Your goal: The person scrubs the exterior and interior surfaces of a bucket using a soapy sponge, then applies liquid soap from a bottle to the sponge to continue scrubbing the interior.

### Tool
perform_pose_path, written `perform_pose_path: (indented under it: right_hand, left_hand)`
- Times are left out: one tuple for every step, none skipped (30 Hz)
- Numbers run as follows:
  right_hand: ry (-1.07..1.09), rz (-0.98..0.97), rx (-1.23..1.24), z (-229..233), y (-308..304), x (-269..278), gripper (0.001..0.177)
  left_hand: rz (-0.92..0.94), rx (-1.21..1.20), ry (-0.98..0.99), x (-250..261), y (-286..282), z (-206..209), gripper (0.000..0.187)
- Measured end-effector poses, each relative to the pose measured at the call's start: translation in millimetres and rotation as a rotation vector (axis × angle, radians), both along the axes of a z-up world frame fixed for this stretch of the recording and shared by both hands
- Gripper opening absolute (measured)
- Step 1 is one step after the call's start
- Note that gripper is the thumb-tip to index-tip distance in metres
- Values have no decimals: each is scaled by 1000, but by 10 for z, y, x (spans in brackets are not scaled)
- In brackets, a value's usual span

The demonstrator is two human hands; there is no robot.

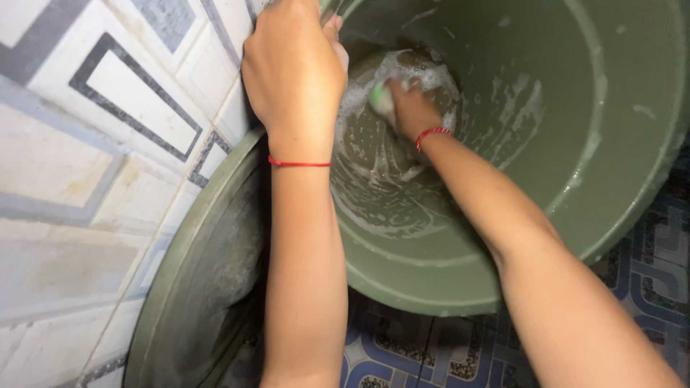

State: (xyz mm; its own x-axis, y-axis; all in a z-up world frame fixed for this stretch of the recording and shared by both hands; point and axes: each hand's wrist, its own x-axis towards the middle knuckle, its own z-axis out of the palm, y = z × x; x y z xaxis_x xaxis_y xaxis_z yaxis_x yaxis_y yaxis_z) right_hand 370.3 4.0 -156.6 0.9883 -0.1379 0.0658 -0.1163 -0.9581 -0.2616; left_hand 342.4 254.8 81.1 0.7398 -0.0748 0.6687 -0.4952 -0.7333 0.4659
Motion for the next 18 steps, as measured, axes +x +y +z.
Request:
perform_pose_path:
  right_hand:
    - [-49, -71, 45, 54, -36, 88, 62]
    - [-64, -118, 78, 68, -51, 150, 66]
    - [-80, -163, 111, 62, -60, 216, 70]
    - [-96, -208, 145, 41, -73, 282, 74]
    - [-124, -187, 147, -8, -74, 336, 72]
    - [-153, -166, 149, -68, -70, 388, 70]
    - [-182, -146, 154, -133, -54, 442, 69]
    - [-163, -130, 131, -187, -32, 507, 65]
    - [-147, -115, 108, -221, -7, 580, 63]
    - [-131, -99, 85, -242, 20, 630, 60]
    - [-85, -69, 49, -253, 60, 669, 56]
    - [-39, -40, 13, -262, 135, 710, 52]
    - [9, -10, -27, -271, 202, 716, 48]
    - [19, 59, -64, -293, 289, 693, 45]
    - [27, 129, -103, -319, 395, 665, 42]
    - [34, 199, -141, -340, 469, 616, 38]
    - [86, 293, -167, -348, 510, 570, 41]
    - [139, 385, -193, -371, 548, 515, 44]
  left_hand:
    - [-7, -1, 6, -6, 1, 4, 18]
    - [-15, -3, 12, -12, 0, 10, 17]
    - [-16, -1, 6, -15, 1, 15, 18]
    - [-17, 2, 1, -17, -1, 19, 19]
    - [-19, 7, -3, -20, -2, 20, 20]
    - [-18, 23, -1, -20, -3, 22, 21]
    - [-18, 42, 0, -17, 1, 25, 23]
    - [-18, 61, 2, -18, 2, 26, 24]
    - [-22, 68, -9, -23, -2, 30, 27]
    - [-25, 74, -20, -29, -4, 34, 29]
    - [-30, 78, -31, -29, -10, 39, 32]
    - [-19, 93, -17, -25, -11, 48, 34]
    - [-9, 106, -2, -27, -16, 54, 36]
    - [2, 118, 13, -34, -23, 60, 38]
    - [11, 117, 25, -42, -29, 68, 40]
    - [20, 115, 37, -55, -32, 77, 42]
    - [30, 113, 45, -61, -32, 94, 45]
    - [33, 115, 50, -62, -29, 112, 47]
